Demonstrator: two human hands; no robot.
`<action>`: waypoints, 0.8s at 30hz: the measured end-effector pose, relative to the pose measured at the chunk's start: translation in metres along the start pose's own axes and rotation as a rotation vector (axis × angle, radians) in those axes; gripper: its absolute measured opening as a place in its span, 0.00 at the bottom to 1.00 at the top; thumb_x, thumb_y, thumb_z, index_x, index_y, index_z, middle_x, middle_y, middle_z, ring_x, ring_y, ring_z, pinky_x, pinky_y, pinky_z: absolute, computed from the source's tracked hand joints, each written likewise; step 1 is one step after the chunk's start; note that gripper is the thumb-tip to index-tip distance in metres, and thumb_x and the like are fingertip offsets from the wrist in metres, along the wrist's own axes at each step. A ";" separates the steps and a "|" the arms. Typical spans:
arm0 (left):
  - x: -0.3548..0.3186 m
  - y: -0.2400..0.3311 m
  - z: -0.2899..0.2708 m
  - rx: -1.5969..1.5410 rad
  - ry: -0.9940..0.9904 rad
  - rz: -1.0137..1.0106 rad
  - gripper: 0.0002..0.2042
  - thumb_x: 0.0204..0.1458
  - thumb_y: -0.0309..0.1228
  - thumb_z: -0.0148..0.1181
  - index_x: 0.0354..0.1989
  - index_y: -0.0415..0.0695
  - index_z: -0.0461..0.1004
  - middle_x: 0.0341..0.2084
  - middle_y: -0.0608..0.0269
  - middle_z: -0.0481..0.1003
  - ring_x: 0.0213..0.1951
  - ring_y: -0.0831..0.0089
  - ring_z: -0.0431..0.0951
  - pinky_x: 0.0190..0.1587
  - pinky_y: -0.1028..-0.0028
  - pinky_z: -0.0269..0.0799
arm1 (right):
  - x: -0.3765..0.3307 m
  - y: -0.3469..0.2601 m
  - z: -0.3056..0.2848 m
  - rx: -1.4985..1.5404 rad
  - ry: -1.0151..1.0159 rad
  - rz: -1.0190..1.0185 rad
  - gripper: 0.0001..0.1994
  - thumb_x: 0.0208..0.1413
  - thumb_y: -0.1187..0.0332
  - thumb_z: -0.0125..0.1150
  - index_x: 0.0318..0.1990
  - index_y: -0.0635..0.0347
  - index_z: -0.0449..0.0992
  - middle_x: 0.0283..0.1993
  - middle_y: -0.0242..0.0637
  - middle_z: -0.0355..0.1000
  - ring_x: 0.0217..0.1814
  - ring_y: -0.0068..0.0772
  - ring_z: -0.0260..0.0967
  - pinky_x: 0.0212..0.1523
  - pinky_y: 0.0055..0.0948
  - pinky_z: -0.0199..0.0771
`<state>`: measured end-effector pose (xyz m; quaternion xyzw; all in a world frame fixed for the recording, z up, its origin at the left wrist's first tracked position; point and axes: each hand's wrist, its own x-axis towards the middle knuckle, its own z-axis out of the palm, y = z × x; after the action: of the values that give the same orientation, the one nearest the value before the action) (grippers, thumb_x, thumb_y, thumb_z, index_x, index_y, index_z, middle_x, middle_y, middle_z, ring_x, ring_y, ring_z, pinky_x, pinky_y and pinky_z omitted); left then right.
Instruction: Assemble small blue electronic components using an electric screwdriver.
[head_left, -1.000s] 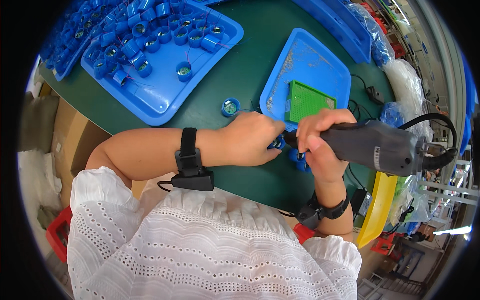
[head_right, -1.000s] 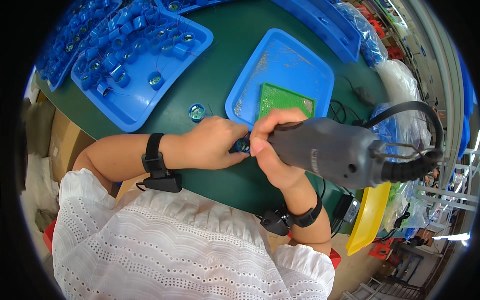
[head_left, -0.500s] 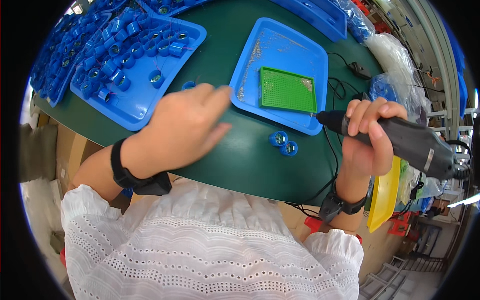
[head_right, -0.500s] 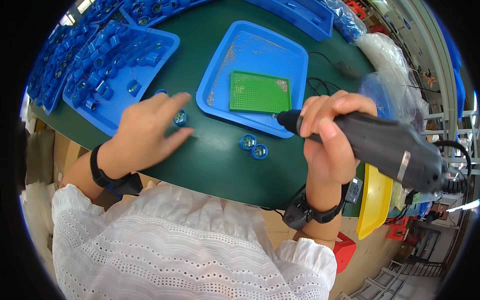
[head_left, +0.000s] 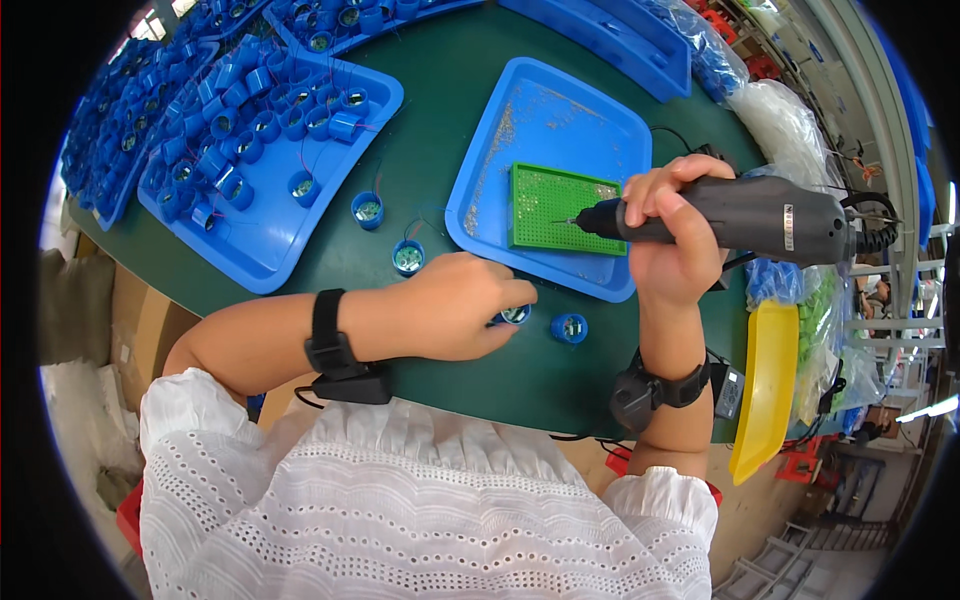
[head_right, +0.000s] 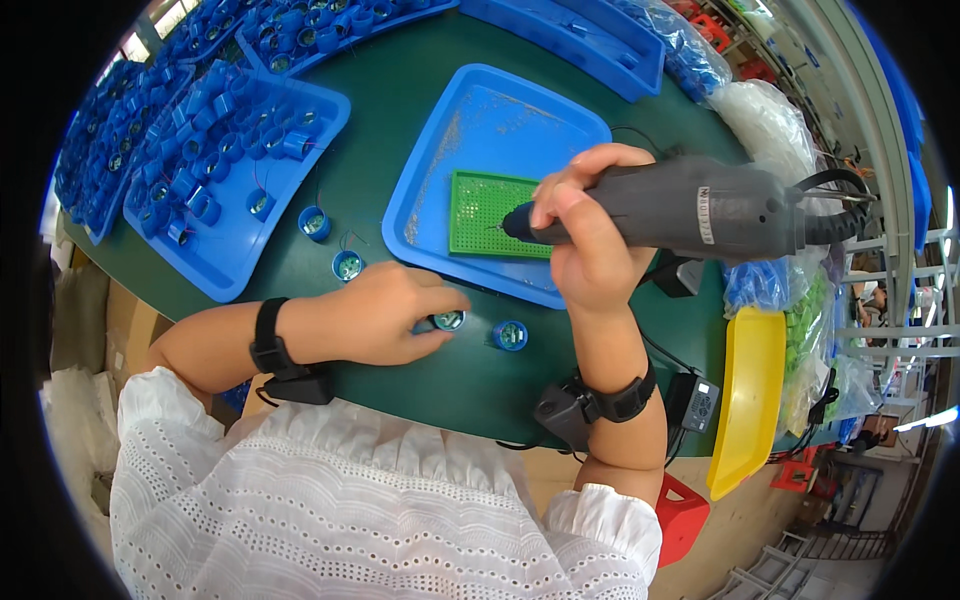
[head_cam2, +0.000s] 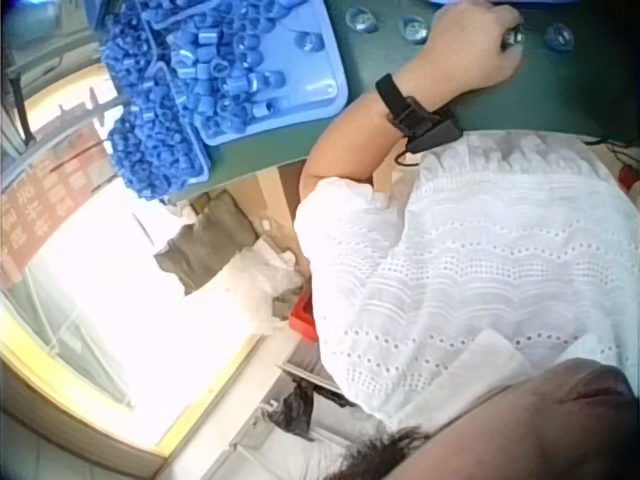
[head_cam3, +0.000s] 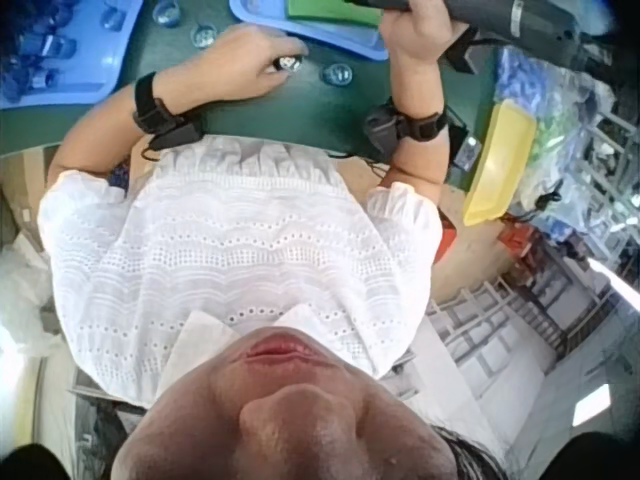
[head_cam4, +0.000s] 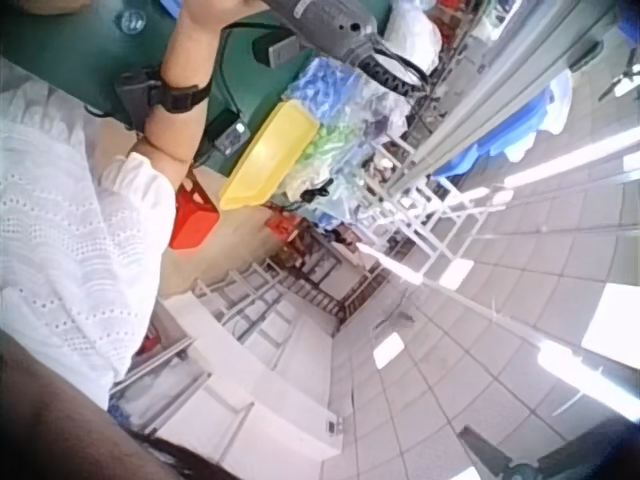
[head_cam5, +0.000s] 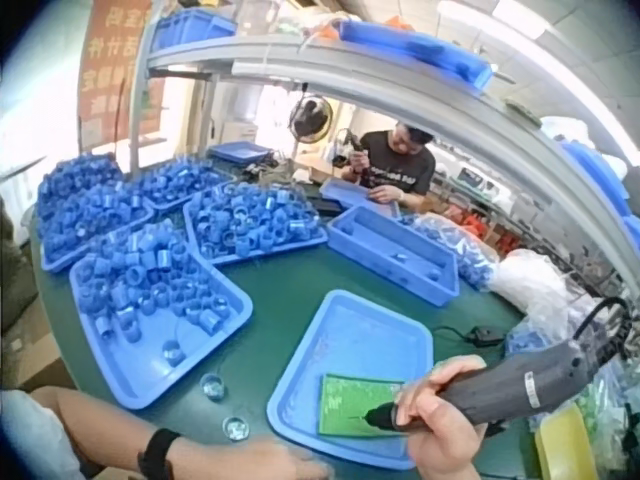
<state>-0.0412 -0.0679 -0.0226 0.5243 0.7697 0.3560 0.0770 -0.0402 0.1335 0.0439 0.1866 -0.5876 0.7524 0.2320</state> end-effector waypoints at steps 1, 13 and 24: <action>-0.004 -0.003 -0.003 -0.057 0.007 0.003 0.14 0.41 0.33 0.63 0.35 0.40 0.72 0.20 0.55 0.72 0.24 0.56 0.75 0.25 0.63 0.69 | 0.000 0.004 0.002 -0.001 -0.017 -0.008 0.11 0.45 0.79 0.50 0.39 0.66 0.64 0.23 0.38 0.66 0.21 0.28 0.64 0.27 0.28 0.67; -0.014 -0.007 -0.002 -0.065 0.106 -0.105 0.14 0.42 0.34 0.64 0.32 0.40 0.69 0.18 0.53 0.73 0.22 0.54 0.75 0.24 0.62 0.69 | 0.005 0.026 0.017 -0.030 -0.133 0.031 0.12 0.46 0.81 0.49 0.40 0.66 0.62 0.23 0.37 0.65 0.22 0.26 0.64 0.27 0.26 0.67; -0.015 -0.009 -0.003 -0.047 0.098 -0.101 0.13 0.42 0.33 0.63 0.33 0.40 0.69 0.18 0.54 0.72 0.22 0.54 0.75 0.24 0.61 0.69 | 0.004 0.031 0.016 -0.030 -0.169 0.031 0.12 0.47 0.81 0.50 0.41 0.65 0.62 0.24 0.36 0.64 0.22 0.26 0.63 0.28 0.27 0.67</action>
<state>-0.0434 -0.0844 -0.0298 0.4648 0.7894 0.3949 0.0696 -0.0612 0.1119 0.0253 0.2370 -0.6191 0.7286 0.1726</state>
